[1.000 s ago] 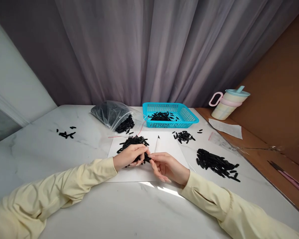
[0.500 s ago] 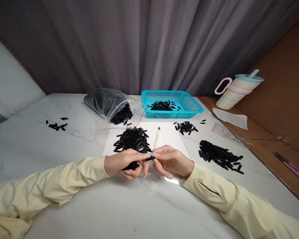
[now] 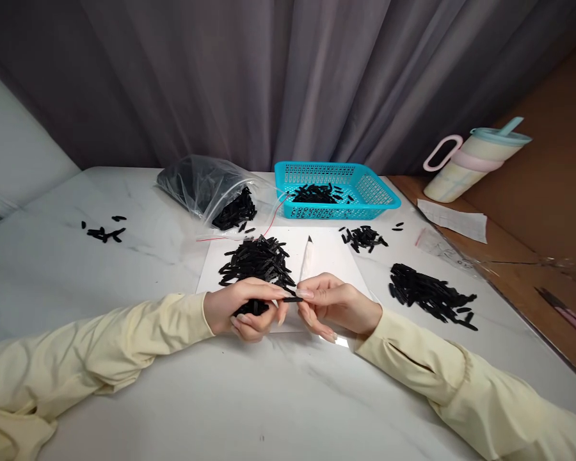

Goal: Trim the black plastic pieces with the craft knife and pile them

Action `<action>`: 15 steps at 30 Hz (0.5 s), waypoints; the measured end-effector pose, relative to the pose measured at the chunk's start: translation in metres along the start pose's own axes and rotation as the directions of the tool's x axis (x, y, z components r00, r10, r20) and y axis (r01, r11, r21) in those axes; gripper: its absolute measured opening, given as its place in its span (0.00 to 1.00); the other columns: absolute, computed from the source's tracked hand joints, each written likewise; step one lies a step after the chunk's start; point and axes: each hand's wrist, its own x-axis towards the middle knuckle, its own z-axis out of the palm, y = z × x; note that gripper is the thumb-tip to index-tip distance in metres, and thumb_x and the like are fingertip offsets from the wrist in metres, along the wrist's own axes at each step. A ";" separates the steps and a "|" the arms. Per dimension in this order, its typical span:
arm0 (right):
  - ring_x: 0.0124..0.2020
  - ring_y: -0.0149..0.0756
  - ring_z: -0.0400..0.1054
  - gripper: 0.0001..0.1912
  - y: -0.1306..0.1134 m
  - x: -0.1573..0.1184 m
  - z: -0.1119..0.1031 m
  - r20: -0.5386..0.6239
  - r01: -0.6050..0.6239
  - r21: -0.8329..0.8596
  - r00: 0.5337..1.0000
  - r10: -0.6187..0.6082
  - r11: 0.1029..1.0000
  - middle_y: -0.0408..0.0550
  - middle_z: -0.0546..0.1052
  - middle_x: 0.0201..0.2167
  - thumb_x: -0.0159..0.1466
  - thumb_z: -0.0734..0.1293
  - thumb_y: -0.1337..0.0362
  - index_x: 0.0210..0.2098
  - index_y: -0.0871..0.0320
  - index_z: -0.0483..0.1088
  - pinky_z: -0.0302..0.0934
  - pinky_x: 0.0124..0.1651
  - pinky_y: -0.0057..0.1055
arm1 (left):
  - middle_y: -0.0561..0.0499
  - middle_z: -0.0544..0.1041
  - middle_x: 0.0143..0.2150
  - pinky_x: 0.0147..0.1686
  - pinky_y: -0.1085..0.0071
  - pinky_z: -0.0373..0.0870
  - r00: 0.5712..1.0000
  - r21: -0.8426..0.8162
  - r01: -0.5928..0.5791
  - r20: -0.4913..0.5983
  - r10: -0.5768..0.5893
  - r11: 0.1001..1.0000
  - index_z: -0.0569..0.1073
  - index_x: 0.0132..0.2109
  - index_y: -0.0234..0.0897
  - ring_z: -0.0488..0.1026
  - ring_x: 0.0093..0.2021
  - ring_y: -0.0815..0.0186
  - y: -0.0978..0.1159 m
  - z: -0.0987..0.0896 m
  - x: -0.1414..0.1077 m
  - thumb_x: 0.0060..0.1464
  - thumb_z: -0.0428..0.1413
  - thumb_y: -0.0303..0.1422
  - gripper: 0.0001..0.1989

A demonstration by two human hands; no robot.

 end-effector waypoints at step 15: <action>0.10 0.25 0.59 0.14 -0.001 0.000 -0.001 0.012 -0.020 0.027 1.000 0.020 0.999 0.46 0.70 0.13 0.61 0.60 0.64 0.23 0.67 0.68 0.50 0.14 0.21 | 0.60 0.50 0.08 0.08 0.83 0.45 1.000 -0.018 -0.015 -0.025 0.014 1.000 0.69 0.26 0.29 0.42 0.08 0.78 0.000 -0.002 0.001 0.57 0.44 0.31 0.16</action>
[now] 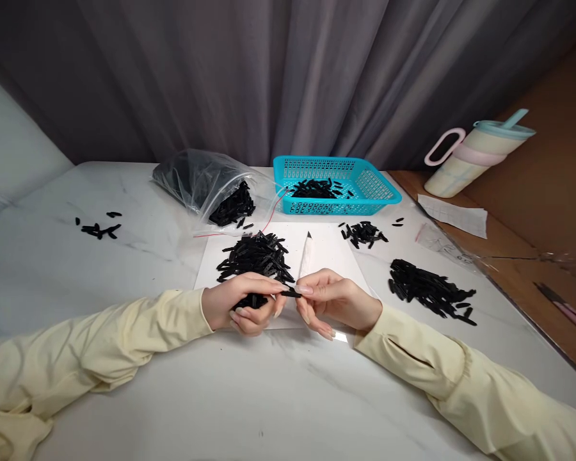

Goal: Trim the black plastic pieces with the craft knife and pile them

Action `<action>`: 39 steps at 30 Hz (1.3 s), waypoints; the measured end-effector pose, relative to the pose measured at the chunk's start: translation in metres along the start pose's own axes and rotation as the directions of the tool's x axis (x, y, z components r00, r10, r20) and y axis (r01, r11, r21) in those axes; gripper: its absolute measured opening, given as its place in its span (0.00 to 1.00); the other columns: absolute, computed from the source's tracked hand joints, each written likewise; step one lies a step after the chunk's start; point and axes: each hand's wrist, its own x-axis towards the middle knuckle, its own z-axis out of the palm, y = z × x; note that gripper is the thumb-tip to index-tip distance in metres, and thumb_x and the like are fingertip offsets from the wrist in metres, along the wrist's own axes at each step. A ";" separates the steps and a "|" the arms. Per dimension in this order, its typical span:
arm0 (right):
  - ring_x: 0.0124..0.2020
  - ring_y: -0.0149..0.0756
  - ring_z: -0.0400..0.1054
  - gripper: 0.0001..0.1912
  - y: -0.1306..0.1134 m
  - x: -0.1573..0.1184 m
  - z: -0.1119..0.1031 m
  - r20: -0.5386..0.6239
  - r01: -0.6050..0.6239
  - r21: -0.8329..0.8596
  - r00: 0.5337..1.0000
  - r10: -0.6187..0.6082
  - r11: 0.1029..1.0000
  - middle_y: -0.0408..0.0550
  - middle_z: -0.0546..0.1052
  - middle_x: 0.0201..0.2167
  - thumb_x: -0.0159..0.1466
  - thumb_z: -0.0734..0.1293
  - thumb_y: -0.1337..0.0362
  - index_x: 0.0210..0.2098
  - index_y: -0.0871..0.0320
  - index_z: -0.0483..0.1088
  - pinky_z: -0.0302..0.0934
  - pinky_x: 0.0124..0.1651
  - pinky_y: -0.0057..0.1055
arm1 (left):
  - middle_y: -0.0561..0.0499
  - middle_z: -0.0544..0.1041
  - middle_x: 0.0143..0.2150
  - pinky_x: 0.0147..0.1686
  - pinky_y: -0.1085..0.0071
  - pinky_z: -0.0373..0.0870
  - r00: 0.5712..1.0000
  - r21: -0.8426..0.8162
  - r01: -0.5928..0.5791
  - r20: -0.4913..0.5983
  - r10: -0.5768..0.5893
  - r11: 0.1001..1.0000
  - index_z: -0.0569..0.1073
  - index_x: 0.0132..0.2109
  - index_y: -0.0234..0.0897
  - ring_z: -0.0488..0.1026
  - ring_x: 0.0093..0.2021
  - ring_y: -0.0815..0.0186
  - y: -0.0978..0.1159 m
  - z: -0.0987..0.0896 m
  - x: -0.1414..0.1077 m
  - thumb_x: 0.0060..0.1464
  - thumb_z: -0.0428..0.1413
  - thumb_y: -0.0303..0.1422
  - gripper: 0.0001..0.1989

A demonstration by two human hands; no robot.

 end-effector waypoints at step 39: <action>0.10 0.24 0.59 0.10 -0.001 0.000 0.001 -0.022 0.012 -0.010 1.000 -0.012 1.000 0.45 0.71 0.13 0.60 0.62 0.64 0.25 0.65 0.67 0.52 0.14 0.20 | 0.61 0.49 0.08 0.08 0.84 0.46 0.999 0.010 -0.035 0.016 0.035 0.999 0.68 0.27 0.30 0.42 0.08 0.78 -0.001 0.000 -0.002 0.57 0.44 0.28 0.14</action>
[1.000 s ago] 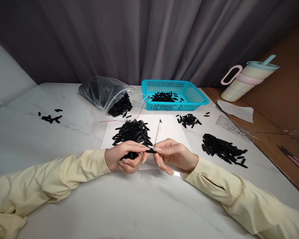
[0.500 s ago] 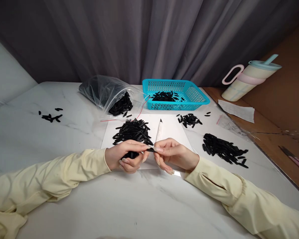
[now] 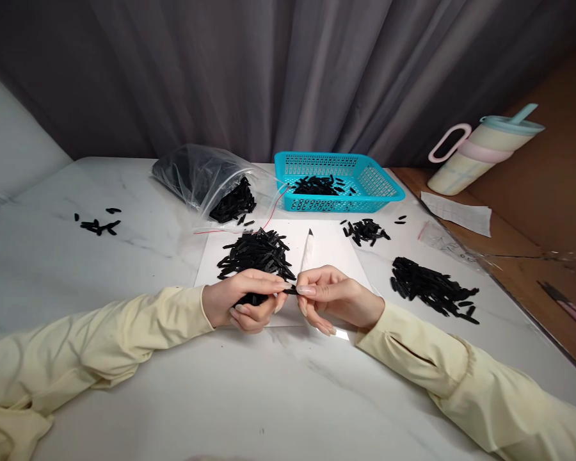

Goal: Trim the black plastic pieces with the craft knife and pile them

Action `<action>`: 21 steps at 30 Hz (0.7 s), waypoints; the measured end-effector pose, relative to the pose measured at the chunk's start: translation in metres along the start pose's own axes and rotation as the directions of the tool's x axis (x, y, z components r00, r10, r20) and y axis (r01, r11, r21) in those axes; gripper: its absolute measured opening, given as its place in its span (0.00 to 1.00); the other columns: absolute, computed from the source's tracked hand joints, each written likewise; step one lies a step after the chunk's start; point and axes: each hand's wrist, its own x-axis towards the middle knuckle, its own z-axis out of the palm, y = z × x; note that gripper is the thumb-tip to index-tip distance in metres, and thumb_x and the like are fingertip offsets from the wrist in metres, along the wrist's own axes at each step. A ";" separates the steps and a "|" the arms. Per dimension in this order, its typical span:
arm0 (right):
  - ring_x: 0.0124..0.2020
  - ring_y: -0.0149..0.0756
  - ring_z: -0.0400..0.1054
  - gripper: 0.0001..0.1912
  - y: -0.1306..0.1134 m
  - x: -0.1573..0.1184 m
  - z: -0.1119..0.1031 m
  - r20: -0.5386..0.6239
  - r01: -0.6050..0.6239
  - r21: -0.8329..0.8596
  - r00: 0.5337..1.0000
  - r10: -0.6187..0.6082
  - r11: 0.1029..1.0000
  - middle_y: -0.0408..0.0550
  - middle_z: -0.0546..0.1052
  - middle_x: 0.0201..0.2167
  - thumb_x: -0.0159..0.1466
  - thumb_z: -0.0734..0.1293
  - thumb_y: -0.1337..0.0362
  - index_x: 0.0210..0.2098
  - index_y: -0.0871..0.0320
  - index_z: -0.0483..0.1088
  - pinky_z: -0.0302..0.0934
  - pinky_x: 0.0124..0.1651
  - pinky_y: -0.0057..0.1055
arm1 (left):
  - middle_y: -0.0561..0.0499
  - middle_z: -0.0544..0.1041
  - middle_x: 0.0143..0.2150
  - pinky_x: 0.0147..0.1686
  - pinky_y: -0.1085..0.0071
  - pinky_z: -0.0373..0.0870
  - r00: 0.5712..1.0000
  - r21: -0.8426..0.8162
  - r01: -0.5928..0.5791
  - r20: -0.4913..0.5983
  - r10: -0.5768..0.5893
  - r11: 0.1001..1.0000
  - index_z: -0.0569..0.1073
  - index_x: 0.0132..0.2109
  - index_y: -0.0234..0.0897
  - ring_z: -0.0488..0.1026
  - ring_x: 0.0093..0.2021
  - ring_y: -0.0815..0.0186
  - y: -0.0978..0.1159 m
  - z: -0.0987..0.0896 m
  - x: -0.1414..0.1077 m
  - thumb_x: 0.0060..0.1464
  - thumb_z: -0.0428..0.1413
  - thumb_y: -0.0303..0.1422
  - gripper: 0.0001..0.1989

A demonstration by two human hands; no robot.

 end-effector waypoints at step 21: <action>0.10 0.24 0.59 0.10 0.002 0.001 -0.003 0.039 0.040 0.056 0.998 -0.042 0.998 0.46 0.71 0.14 0.62 0.60 0.67 0.26 0.66 0.66 0.54 0.14 0.20 | 0.62 0.49 0.09 0.08 0.84 0.46 1.000 -0.015 0.006 0.006 -0.006 1.000 0.68 0.27 0.30 0.41 0.08 0.79 0.000 0.000 0.001 0.57 0.44 0.27 0.14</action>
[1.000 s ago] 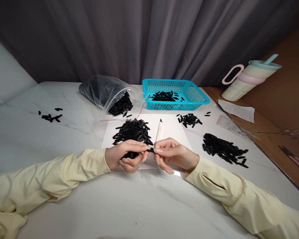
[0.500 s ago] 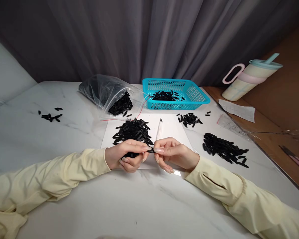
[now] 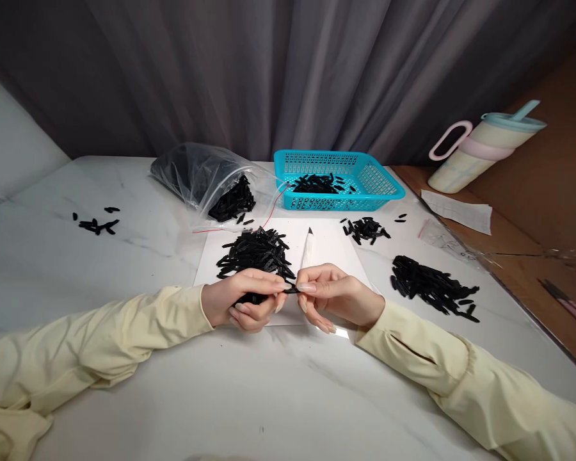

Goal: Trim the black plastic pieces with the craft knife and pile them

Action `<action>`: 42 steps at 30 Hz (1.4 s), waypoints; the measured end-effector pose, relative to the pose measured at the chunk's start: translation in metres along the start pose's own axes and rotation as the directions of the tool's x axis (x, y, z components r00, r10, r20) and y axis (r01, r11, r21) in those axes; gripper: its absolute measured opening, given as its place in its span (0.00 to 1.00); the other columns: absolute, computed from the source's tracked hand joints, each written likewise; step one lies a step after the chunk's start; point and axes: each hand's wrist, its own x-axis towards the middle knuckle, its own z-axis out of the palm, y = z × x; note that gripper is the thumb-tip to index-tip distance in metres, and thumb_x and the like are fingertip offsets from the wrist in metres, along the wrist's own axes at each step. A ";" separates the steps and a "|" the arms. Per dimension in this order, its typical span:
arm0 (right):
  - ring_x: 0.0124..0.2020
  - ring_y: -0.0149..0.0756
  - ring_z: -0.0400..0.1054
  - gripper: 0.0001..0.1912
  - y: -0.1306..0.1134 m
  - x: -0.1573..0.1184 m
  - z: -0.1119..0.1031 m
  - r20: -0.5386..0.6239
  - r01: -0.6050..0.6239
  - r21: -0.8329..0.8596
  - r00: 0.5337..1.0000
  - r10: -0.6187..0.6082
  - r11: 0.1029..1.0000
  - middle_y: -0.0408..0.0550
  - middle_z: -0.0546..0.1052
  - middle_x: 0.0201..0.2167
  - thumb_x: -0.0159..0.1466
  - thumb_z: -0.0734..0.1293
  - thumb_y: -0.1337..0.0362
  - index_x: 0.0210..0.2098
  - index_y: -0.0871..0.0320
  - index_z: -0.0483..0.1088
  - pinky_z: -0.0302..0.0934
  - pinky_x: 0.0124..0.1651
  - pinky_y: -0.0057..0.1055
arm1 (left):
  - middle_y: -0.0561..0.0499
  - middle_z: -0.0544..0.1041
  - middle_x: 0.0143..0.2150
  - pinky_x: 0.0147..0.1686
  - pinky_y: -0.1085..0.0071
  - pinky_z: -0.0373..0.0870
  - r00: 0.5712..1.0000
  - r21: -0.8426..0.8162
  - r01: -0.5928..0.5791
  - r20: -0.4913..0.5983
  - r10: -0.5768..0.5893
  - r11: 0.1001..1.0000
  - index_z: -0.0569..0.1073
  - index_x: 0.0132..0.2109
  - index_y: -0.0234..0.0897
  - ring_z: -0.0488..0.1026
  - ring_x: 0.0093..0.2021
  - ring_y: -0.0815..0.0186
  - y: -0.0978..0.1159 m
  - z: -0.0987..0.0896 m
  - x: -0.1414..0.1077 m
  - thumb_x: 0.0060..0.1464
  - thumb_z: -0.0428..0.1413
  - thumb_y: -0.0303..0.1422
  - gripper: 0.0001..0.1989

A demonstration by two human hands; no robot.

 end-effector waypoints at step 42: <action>0.10 0.26 0.60 0.11 -0.001 0.000 0.001 -0.025 -0.027 -0.007 0.999 0.026 1.000 0.47 0.71 0.14 0.61 0.60 0.65 0.26 0.65 0.67 0.53 0.14 0.21 | 0.61 0.50 0.09 0.09 0.82 0.45 0.999 0.006 0.038 0.006 -0.038 0.999 0.68 0.28 0.30 0.41 0.09 0.77 0.002 0.000 0.000 0.58 0.42 0.30 0.15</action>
